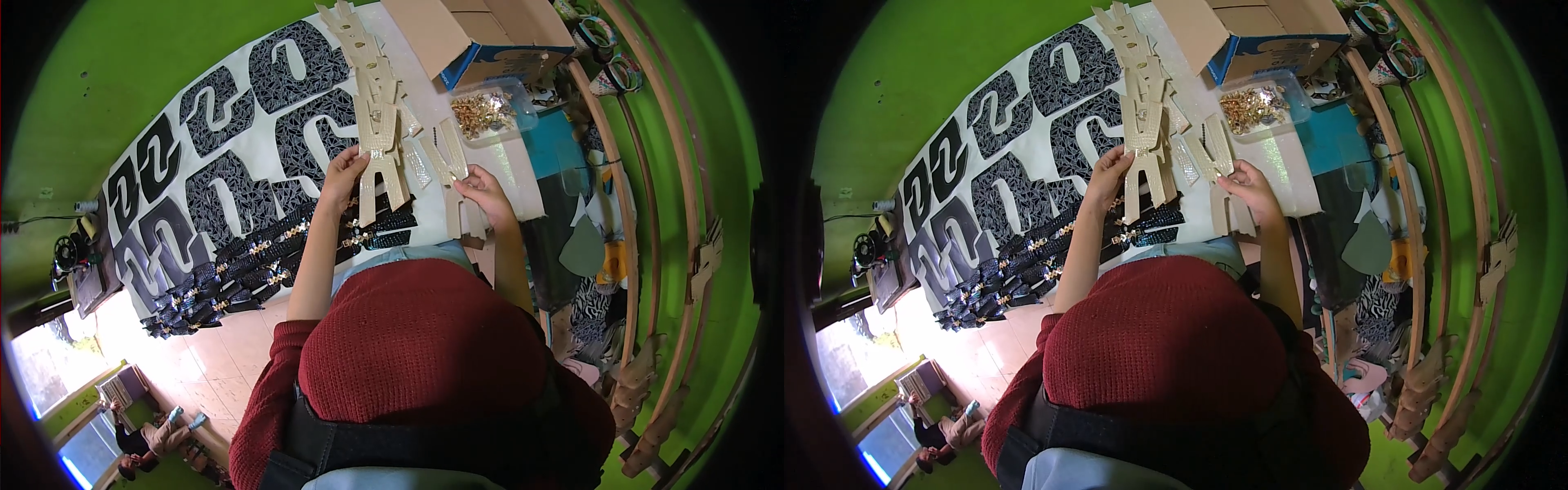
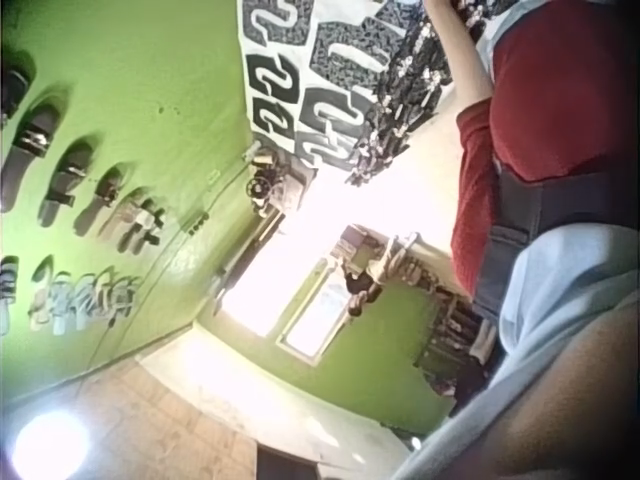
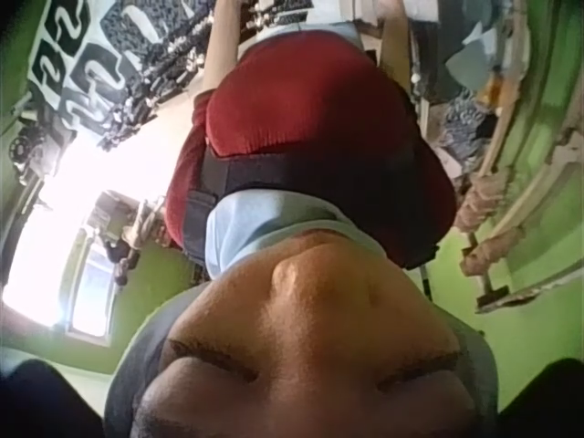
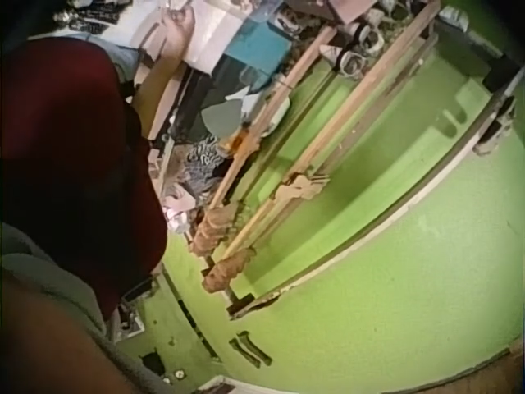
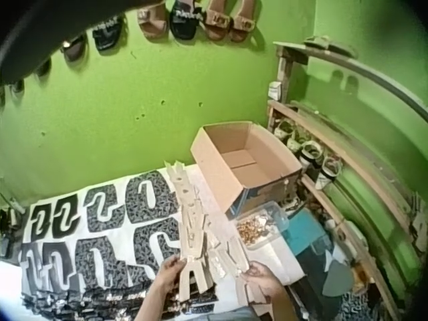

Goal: Assembling small shoe components by inserting metal studs through pre-punched holes.

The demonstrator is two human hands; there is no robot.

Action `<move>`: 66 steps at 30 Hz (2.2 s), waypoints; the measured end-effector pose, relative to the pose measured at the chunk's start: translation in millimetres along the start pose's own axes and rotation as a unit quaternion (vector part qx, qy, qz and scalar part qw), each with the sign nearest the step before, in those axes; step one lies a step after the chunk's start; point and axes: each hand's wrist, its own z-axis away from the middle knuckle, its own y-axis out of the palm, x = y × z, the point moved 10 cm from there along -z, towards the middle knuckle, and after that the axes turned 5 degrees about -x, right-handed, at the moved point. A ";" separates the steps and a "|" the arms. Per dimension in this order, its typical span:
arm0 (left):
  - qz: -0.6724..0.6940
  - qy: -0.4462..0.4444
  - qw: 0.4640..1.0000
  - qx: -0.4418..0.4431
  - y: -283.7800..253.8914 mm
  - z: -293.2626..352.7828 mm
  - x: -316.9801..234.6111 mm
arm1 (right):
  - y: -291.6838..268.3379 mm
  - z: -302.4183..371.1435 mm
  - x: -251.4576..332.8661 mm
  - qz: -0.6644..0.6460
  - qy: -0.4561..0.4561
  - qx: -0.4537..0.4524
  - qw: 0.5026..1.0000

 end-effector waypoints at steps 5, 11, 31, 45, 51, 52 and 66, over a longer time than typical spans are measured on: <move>-0.165 0.107 0.980 -0.030 -21.1 -14.8 -9.5 | 29.5 -4.3 -13.0 0.039 0.021 0.045 0.998; -0.436 0.198 0.864 -0.155 -5.2 8.8 -48.5 | 18.9 -9.6 -40.3 0.139 -0.037 -0.039 0.989; -0.656 0.372 0.657 -0.018 83.9 83.1 6.0 | 11.4 15.2 -32.2 0.186 -0.076 -0.087 0.976; -0.652 0.388 0.651 -0.014 100.7 49.1 -9.9 | -0.7 20.1 -41.8 0.220 -0.043 -0.071 0.972; -0.700 0.397 0.575 0.146 128.3 14.6 -6.7 | 4.1 30.6 -39.2 0.164 -0.056 -0.065 0.983; -0.698 0.382 0.582 0.169 128.9 9.9 -5.0 | 5.5 31.8 -38.7 0.164 -0.057 -0.065 0.983; -0.765 0.226 0.548 0.252 129.8 -8.3 8.0 | 6.0 47.7 -17.5 0.212 -0.092 -0.064 0.971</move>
